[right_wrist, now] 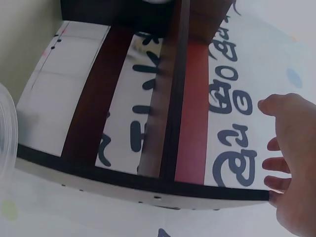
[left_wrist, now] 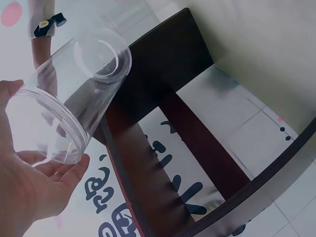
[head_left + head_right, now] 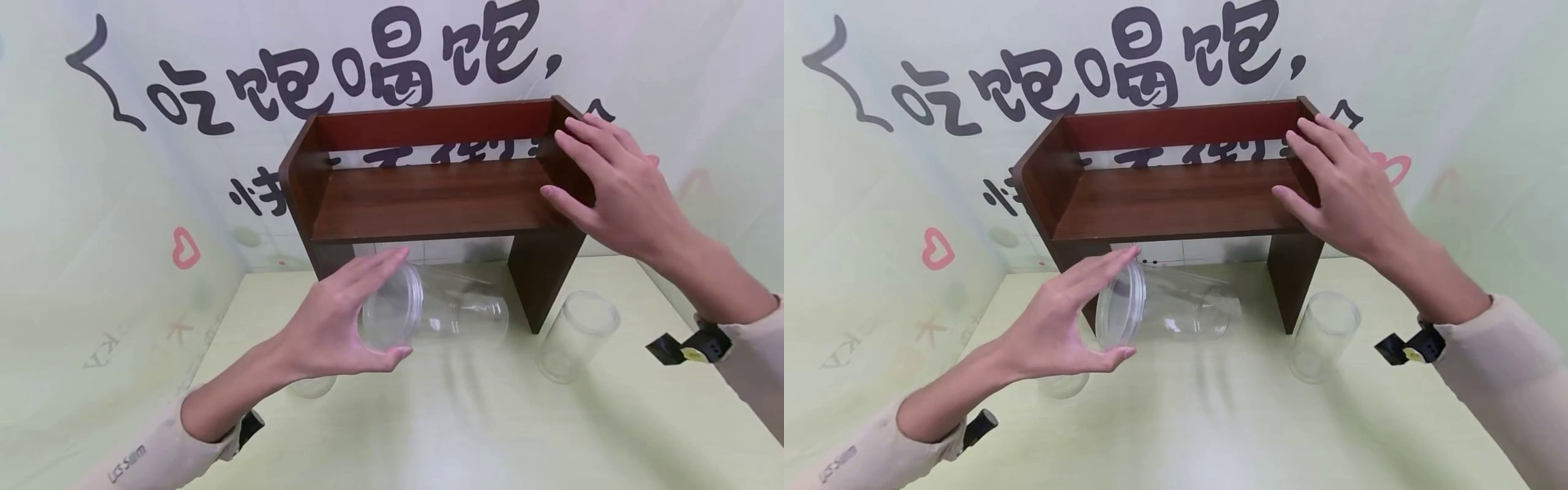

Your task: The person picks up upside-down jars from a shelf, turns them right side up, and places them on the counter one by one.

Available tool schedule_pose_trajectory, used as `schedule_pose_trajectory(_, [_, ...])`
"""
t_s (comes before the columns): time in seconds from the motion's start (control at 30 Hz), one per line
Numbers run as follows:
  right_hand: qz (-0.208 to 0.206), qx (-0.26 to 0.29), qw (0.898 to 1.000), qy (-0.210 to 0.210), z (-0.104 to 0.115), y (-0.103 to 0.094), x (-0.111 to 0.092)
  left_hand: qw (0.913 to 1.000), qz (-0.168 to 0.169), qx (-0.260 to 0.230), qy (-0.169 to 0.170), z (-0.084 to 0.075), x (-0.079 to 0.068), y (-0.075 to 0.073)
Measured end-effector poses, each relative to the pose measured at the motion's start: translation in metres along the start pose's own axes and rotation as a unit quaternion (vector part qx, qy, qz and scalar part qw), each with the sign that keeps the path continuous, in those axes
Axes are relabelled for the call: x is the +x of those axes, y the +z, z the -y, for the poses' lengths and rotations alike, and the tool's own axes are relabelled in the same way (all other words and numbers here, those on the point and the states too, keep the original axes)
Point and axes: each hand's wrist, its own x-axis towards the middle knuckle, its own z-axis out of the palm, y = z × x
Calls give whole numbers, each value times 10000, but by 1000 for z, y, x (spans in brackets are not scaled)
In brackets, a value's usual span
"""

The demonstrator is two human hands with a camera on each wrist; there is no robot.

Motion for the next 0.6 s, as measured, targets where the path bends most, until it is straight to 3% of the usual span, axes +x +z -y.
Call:
schedule_pose_trajectory(0.17, [45,46,10000,-59,-14,0,5,9990,325,317,-25,4,-3,5])
schedule_pose_trajectory(0.6, [609,8,9969,491,-28,2,10,9851,1433,856,-407,22,-9,32])
